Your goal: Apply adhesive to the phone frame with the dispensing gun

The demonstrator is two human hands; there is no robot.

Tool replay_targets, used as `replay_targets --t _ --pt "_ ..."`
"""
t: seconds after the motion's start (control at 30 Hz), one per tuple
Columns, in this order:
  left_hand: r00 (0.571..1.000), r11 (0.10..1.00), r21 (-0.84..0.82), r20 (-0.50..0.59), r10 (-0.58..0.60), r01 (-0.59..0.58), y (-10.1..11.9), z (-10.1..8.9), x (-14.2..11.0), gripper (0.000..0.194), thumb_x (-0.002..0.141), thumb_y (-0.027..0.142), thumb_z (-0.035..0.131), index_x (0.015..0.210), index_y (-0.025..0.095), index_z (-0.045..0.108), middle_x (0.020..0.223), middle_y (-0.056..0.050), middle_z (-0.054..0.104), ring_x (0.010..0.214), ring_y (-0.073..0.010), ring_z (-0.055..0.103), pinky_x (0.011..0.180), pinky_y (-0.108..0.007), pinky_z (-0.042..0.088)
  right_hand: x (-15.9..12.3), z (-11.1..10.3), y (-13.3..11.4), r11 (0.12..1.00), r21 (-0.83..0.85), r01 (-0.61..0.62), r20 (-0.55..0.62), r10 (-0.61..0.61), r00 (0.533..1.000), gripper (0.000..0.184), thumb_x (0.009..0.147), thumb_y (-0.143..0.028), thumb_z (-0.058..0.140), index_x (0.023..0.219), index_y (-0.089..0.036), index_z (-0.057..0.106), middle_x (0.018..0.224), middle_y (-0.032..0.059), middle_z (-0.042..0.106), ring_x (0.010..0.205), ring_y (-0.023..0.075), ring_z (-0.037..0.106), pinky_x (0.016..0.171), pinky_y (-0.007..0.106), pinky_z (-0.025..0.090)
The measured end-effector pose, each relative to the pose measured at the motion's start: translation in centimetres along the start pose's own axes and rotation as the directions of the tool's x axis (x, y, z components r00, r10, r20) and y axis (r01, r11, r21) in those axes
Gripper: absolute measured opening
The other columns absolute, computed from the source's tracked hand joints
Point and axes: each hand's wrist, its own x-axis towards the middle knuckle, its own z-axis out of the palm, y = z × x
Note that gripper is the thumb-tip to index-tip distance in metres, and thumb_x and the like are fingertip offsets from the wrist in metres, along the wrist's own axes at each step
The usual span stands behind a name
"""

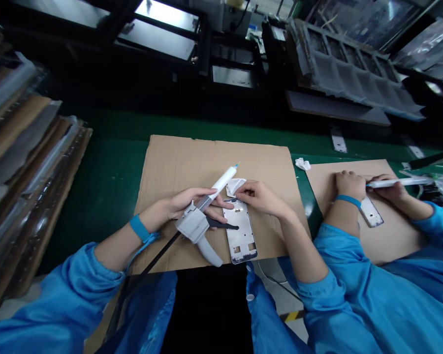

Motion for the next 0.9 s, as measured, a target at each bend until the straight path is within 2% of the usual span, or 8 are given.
replay_targets --t 0.13,0.27,0.47,0.7,0.9 --pt "1.0 1.0 0.014 -0.003 0.015 -0.015 -0.1 0.0 0.1 0.044 0.105 0.06 0.08 0.113 0.018 0.071 0.146 -0.021 0.081 0.133 -0.0437 0.083 0.108 -0.058 0.07 0.1 0.0 0.1 0.998 -0.042 -0.041 0.012 0.041 0.999 0.053 0.102 -0.065 0.071 0.111 -0.016 0.088 0.117 0.0105 0.079 0.097 0.0177 0.07 0.084 0.032 0.052" --pt "1.0 1.0 0.019 -0.007 0.009 -0.009 0.0 -0.1 0.1 0.045 0.105 0.061 0.079 0.113 0.017 0.072 0.149 -0.021 0.079 0.133 -0.0431 0.083 0.099 -0.051 0.072 0.3 -0.2 -0.1 0.995 -0.05 -0.085 0.025 0.087 0.996 0.05 0.101 -0.063 0.07 0.111 -0.017 0.088 0.121 0.0099 0.08 0.105 0.0205 0.073 0.09 0.034 0.054" --pt "1.0 1.0 0.017 -0.006 -0.005 0.006 0.0 -0.1 0.1 0.046 0.105 0.061 0.079 0.115 0.017 0.072 0.149 -0.021 0.08 0.137 -0.0439 0.081 0.109 -0.058 0.069 0.5 -0.8 -0.6 0.989 -0.074 -0.124 0.049 0.128 0.991 0.048 0.1 -0.06 0.07 0.112 -0.017 0.088 0.12 0.0096 0.082 0.107 0.0211 0.075 0.094 0.034 0.054" --pt "1.0 1.0 0.024 -0.006 0.011 -0.011 0.1 0.2 -0.1 0.041 0.109 0.057 0.074 0.115 0.017 0.072 0.147 -0.02 0.081 0.117 -0.0367 0.088 0.111 -0.056 0.068 0.6 -1.1 -0.8 0.991 -0.069 -0.117 0.086 0.123 0.989 0.058 0.099 -0.069 0.071 0.11 -0.014 0.085 0.113 0.0113 0.081 0.099 0.0182 0.07 0.089 0.032 0.052" --pt "1.0 0.999 0.038 -0.009 0.009 -0.009 0.1 0.0 0.0 0.043 0.107 0.06 0.076 0.114 0.017 0.072 0.144 -0.02 0.082 0.123 -0.0397 0.087 0.112 -0.057 0.067 0.6 -1.2 -0.9 0.993 -0.069 -0.092 0.118 0.1 0.988 0.059 0.1 -0.071 0.072 0.107 -0.014 0.082 0.107 0.0106 0.078 0.093 0.0166 0.066 0.083 0.031 0.049"
